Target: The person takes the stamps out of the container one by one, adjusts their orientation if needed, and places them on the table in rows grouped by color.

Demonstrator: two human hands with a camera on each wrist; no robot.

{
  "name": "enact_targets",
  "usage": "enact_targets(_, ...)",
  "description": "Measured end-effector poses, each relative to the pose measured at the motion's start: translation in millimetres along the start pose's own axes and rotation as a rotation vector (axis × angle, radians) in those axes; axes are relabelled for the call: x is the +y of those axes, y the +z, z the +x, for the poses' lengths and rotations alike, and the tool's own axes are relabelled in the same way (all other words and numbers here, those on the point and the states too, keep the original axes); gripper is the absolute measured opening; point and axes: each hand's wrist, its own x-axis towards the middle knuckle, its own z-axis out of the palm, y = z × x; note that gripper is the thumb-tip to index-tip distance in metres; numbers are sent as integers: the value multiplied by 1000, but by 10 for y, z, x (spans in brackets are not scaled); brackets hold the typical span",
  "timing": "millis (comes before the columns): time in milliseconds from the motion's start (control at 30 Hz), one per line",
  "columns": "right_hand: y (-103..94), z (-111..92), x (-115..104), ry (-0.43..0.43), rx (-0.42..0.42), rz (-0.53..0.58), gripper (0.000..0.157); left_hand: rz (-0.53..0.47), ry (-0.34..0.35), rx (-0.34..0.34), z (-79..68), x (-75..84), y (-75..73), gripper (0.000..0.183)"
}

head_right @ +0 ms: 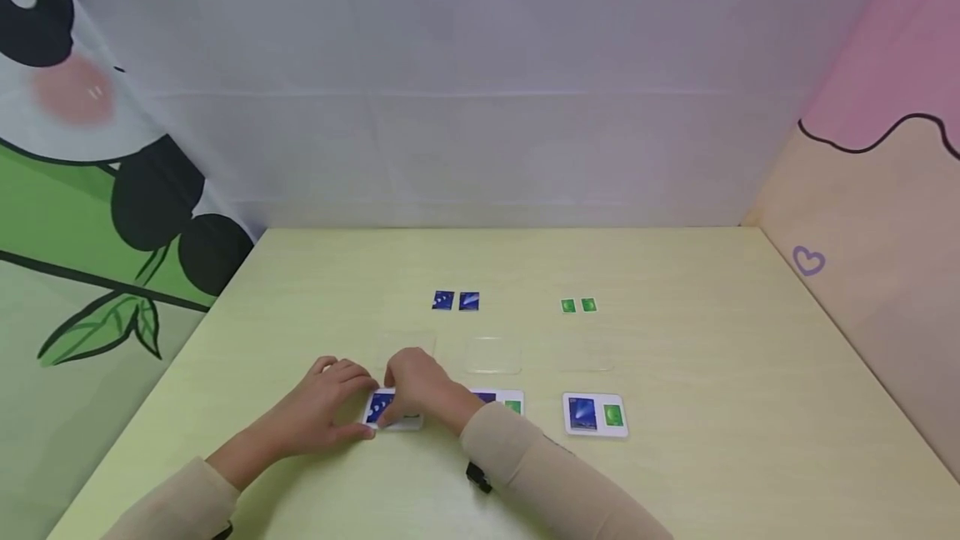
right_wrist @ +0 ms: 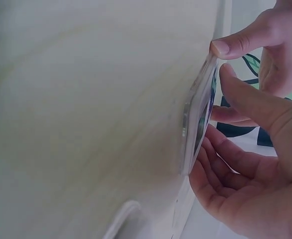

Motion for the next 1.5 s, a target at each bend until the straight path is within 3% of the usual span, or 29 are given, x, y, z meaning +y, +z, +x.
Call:
enact_targets(300, 25, 26, 3, 7, 16, -19, 43, -2, 8, -4, 7, 8, -5, 48)
enact_targets(700, -40, 86, 70, 36, -33, 141, 33, -3, -13, -37, 19, 31, -32, 51)
enact_targets(1500, -111, 163, 82, 16, -28, 144, 16, -2, -13, -45, 16, 10, -29, 54)
